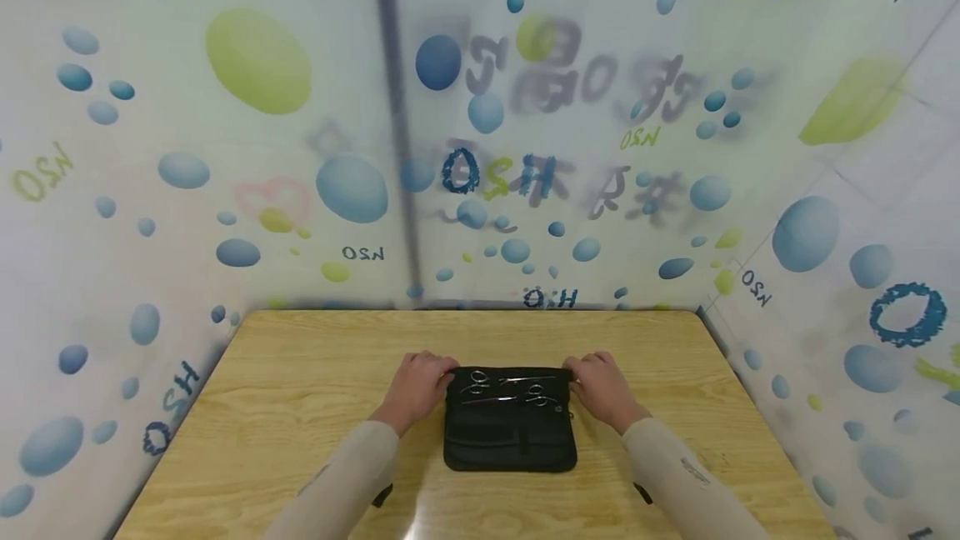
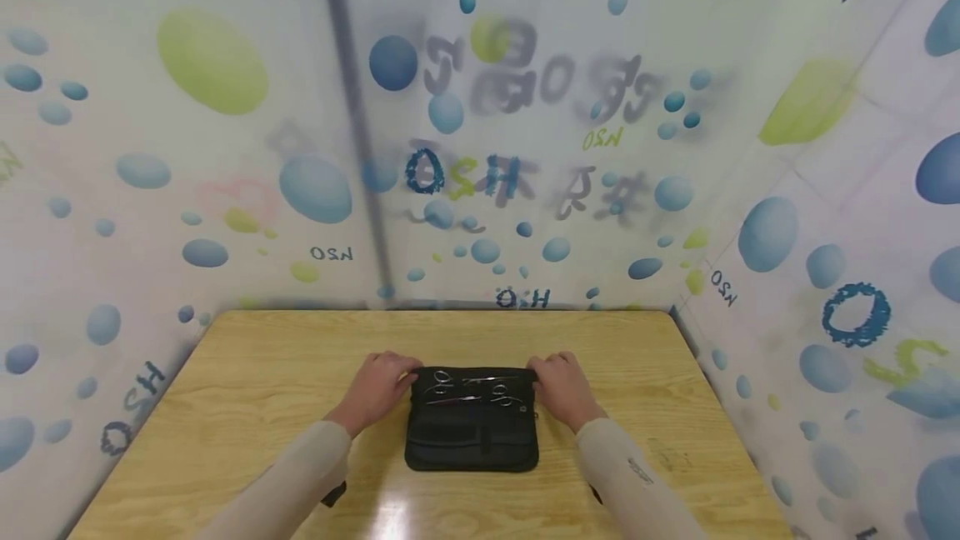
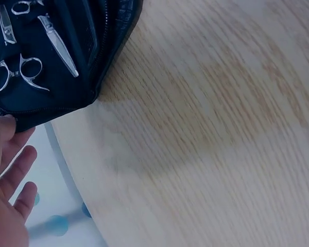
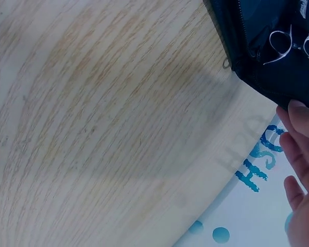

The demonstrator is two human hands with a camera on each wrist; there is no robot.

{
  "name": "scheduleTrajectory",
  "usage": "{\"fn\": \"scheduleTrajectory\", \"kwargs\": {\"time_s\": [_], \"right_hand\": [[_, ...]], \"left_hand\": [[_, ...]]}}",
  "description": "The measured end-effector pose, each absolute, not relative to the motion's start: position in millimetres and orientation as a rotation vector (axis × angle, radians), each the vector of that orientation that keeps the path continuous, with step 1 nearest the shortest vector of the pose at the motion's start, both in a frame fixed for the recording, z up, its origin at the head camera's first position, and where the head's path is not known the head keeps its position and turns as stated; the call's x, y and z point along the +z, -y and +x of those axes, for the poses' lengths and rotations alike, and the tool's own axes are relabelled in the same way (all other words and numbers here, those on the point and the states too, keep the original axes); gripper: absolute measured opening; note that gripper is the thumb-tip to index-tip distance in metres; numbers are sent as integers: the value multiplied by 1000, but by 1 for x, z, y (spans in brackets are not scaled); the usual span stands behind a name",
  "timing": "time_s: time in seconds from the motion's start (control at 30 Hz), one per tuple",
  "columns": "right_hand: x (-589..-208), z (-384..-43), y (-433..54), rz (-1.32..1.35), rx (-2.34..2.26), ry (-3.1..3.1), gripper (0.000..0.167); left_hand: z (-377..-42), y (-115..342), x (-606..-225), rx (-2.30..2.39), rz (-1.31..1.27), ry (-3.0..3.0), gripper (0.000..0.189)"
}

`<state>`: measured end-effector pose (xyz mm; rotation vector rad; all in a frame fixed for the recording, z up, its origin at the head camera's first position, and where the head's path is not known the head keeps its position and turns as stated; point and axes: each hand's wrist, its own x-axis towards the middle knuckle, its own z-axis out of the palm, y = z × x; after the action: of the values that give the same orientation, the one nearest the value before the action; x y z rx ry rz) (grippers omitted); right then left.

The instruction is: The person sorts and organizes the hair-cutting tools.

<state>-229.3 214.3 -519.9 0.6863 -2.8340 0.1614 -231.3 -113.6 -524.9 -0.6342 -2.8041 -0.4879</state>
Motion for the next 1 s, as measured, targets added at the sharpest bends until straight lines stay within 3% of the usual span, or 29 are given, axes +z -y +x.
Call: {"fn": "scheduleTrajectory", "kwargs": {"time_s": [1.0], "right_hand": [[-525,-201,-228,868,161,2845,11]], "left_hand": [[-193,131,-529,-485,-954,2622,11]]}}
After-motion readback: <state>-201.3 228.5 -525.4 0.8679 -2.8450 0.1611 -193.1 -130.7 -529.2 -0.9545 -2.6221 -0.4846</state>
